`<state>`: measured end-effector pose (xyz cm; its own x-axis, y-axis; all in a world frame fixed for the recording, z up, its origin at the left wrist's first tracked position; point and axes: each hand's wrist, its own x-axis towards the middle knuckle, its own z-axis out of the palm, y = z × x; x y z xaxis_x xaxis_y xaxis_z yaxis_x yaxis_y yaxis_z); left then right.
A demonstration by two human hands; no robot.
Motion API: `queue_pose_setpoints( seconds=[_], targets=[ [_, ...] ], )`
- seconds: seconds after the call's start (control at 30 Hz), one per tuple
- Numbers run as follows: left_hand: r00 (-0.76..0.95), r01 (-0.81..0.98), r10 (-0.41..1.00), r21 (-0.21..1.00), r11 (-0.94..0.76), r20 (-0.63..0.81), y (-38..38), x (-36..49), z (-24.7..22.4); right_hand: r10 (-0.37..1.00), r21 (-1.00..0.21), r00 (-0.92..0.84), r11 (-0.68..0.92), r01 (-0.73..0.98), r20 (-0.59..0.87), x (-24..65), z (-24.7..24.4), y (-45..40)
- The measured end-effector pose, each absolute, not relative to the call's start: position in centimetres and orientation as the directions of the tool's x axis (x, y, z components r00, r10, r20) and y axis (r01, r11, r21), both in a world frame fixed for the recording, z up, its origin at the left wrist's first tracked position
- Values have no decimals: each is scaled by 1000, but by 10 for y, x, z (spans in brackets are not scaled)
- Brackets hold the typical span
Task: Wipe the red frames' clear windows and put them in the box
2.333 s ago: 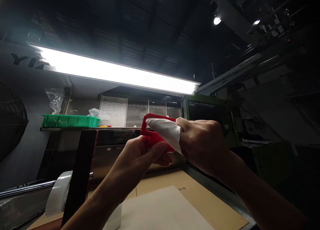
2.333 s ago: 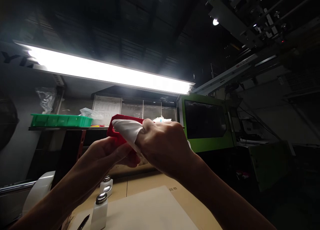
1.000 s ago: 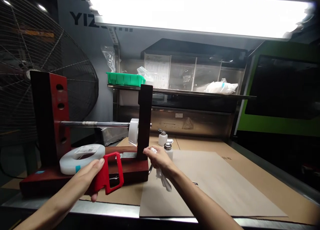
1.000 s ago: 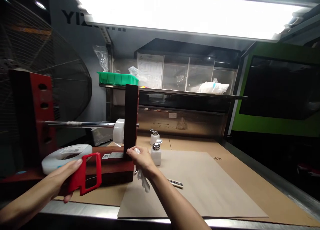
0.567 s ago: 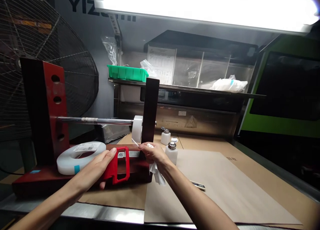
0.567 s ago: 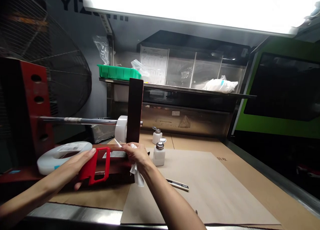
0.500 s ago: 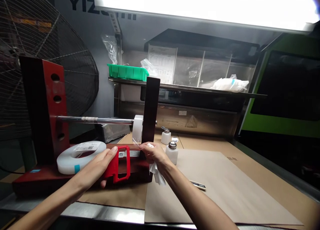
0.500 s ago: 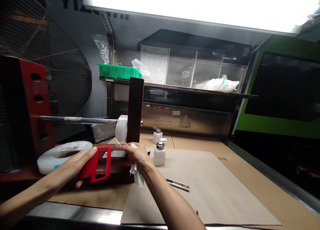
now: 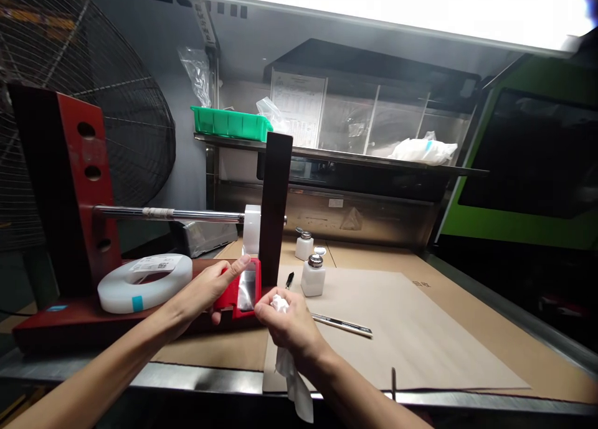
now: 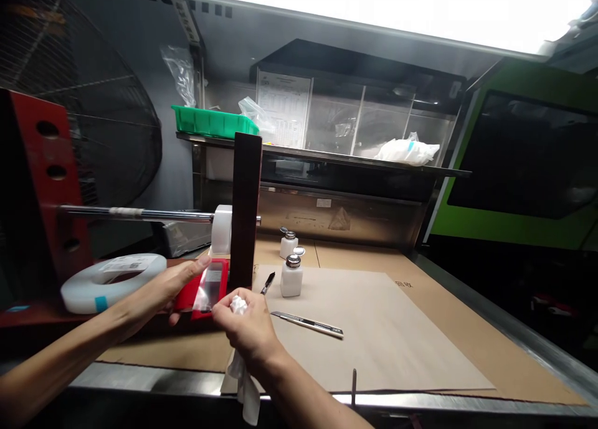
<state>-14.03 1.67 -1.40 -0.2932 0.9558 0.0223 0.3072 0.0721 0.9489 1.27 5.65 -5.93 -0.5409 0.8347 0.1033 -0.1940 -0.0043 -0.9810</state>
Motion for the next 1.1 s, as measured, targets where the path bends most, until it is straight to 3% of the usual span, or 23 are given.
queue_pose_setpoints(
  seconds=[0.3,0.77,0.9,1.0,1.03,1.1],
  targets=[
    [-259,419,965,905,67,48,19,-135,-19,839,-991,-532,62,-116,115,28,-70,50],
    [-263,419,962,907,46,72,14,-134,-19,847,-992,-517,124,-30,122,27,-68,45],
    [-260,411,963,911,41,74,13,-135,-19,840,-960,-495,276,37,223,27,-71,47],
    [-248,396,966,918,27,78,13,-134,-19,777,-842,-464,528,109,426,29,-77,50],
    [-242,390,967,921,21,80,12,-134,-19,717,-751,-451,645,139,532,31,-80,52],
    [-228,378,970,926,12,80,11,-134,-18,493,-442,-462,869,222,737,34,-85,56]
  ],
)
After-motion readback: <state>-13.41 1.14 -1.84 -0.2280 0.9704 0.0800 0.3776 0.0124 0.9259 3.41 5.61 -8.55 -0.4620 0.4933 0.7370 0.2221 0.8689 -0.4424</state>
